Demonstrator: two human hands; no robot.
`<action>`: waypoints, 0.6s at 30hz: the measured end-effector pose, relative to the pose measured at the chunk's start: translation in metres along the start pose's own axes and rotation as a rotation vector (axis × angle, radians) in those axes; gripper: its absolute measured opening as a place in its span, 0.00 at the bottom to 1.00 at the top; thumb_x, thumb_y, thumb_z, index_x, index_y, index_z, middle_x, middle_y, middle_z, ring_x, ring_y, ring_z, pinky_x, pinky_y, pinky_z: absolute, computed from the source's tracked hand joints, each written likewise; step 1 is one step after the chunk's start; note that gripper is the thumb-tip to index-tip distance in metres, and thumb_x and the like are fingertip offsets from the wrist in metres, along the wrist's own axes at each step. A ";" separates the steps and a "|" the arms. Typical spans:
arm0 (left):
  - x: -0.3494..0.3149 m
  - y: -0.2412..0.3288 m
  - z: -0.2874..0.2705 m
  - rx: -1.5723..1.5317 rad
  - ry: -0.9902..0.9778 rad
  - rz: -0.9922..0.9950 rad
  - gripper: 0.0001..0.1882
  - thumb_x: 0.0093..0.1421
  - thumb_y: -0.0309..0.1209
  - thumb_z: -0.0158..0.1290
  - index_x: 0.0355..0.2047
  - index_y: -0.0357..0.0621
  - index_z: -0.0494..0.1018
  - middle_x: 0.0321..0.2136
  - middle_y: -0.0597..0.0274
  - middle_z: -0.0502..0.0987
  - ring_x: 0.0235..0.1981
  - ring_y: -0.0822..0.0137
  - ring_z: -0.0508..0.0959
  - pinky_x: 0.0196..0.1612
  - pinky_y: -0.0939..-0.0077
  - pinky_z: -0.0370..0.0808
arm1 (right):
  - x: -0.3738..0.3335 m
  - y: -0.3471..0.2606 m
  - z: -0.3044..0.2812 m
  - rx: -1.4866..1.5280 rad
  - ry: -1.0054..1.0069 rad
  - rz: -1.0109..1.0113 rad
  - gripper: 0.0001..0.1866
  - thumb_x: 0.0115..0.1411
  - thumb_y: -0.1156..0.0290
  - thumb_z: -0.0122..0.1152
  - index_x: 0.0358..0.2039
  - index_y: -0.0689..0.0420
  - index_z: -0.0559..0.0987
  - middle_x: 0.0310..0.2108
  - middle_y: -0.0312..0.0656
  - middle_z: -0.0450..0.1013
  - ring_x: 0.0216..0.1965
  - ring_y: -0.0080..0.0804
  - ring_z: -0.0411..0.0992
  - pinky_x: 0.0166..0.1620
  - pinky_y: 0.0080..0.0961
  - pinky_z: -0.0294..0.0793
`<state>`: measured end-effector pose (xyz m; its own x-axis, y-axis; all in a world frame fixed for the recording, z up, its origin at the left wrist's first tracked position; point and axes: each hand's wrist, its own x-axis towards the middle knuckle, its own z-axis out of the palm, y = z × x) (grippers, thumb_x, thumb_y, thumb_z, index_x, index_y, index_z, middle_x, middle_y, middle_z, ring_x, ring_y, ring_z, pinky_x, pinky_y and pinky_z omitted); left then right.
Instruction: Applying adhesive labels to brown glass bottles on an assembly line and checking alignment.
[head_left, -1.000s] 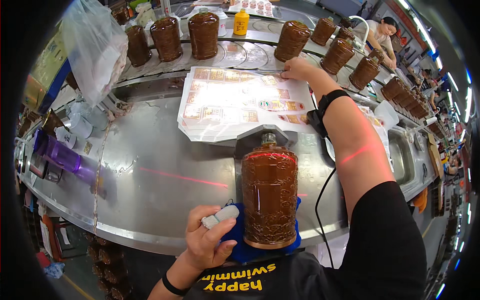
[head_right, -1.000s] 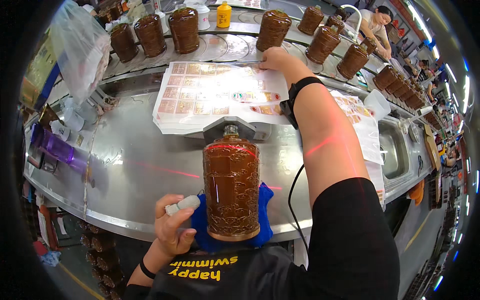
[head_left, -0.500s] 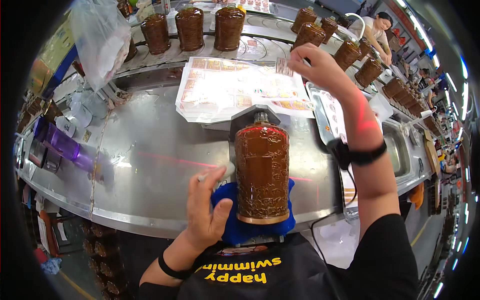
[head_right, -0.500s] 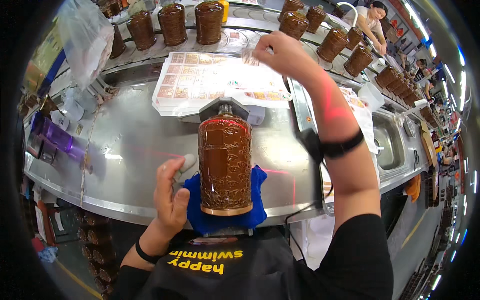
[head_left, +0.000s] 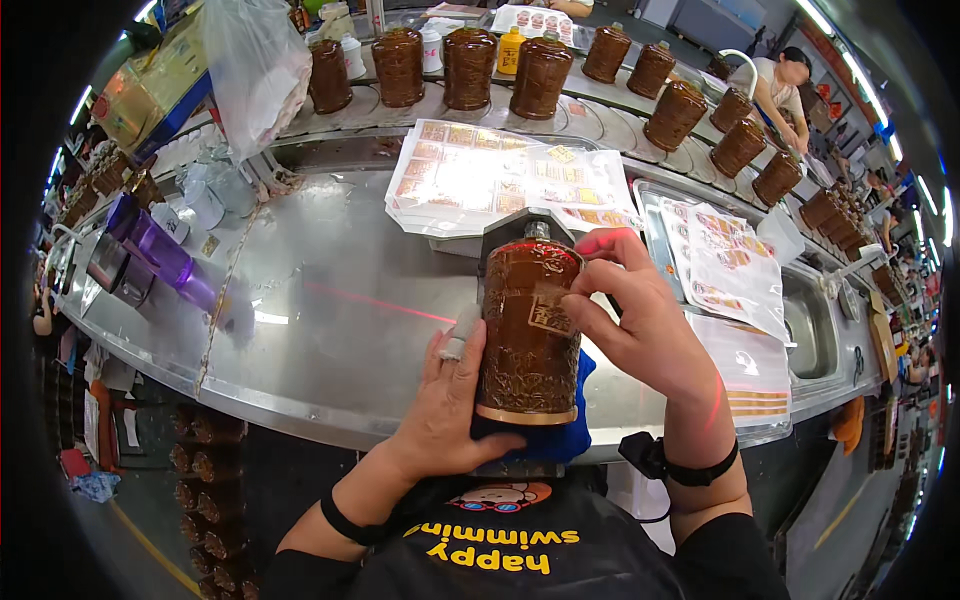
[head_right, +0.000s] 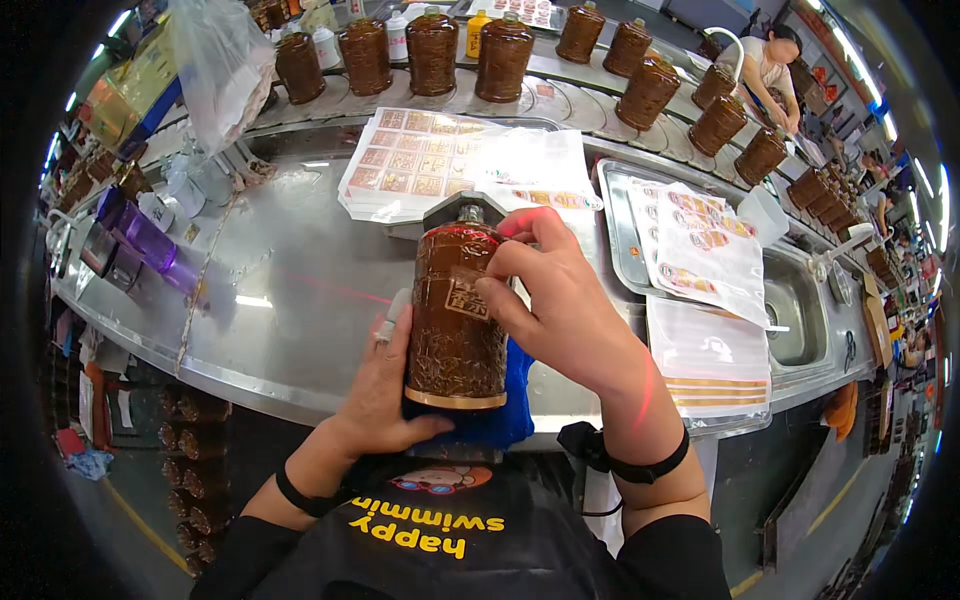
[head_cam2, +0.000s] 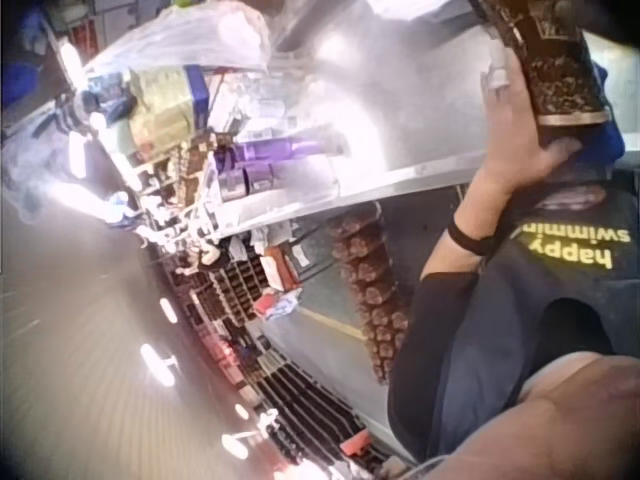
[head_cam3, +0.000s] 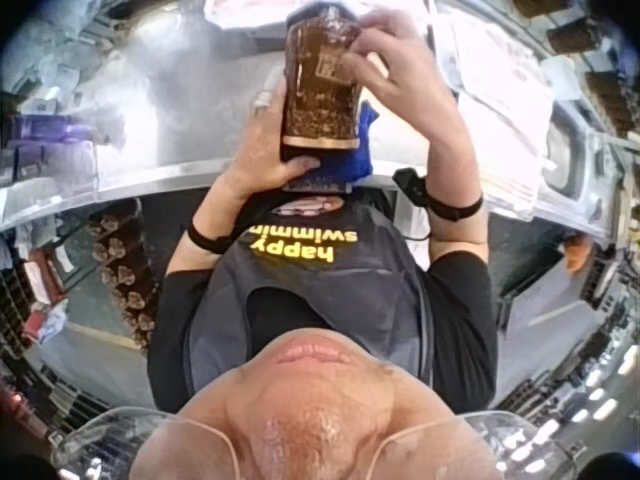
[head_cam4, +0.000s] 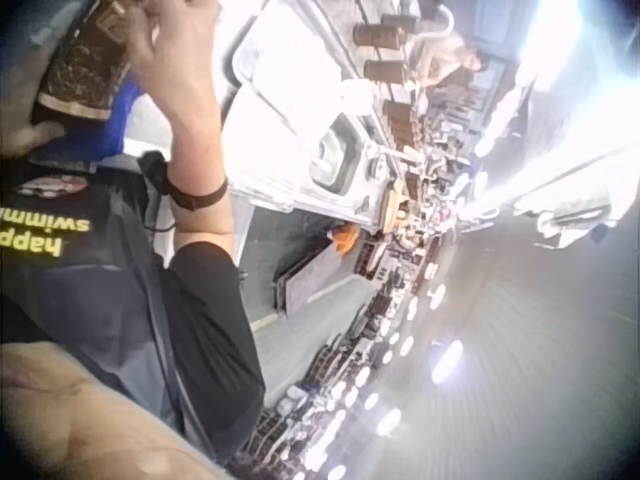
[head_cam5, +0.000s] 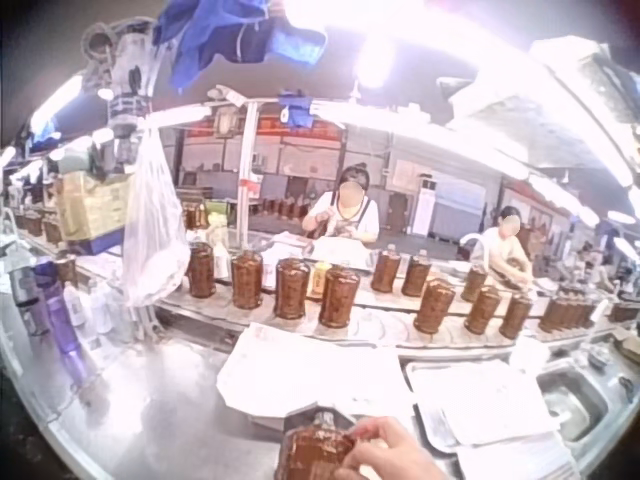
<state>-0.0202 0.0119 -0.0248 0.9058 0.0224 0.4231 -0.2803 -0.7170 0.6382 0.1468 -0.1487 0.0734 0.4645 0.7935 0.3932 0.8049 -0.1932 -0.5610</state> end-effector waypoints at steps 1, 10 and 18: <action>-0.002 -0.002 0.001 0.001 0.002 -0.001 0.54 0.51 0.47 0.61 0.66 0.31 0.43 0.60 0.39 0.61 0.62 0.40 0.59 0.66 0.42 0.45 | -0.001 0.000 0.000 0.020 0.018 0.018 0.06 0.54 0.75 0.63 0.29 0.61 0.75 0.43 0.50 0.67 0.44 0.46 0.67 0.48 0.35 0.68; 0.009 0.014 -0.009 0.326 0.094 0.088 0.46 0.56 0.44 0.57 0.64 0.29 0.49 0.58 0.36 0.63 0.61 0.41 0.62 0.67 0.46 0.42 | -0.008 -0.002 0.000 0.053 -0.029 -0.004 0.07 0.54 0.74 0.64 0.27 0.61 0.74 0.44 0.49 0.65 0.47 0.46 0.66 0.49 0.36 0.66; 0.058 -0.002 0.008 -0.588 0.314 -0.189 0.33 0.60 0.35 0.54 0.60 0.32 0.55 0.58 0.44 0.63 0.61 0.55 0.61 0.63 0.65 0.56 | -0.010 -0.001 0.010 -0.012 0.031 0.046 0.07 0.55 0.73 0.63 0.28 0.59 0.74 0.46 0.48 0.64 0.48 0.43 0.66 0.51 0.32 0.66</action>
<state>0.0357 0.0089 -0.0066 0.8462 0.3737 0.3800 -0.3329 -0.1861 0.9244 0.1374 -0.1500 0.0629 0.5126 0.7651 0.3897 0.7867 -0.2367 -0.5701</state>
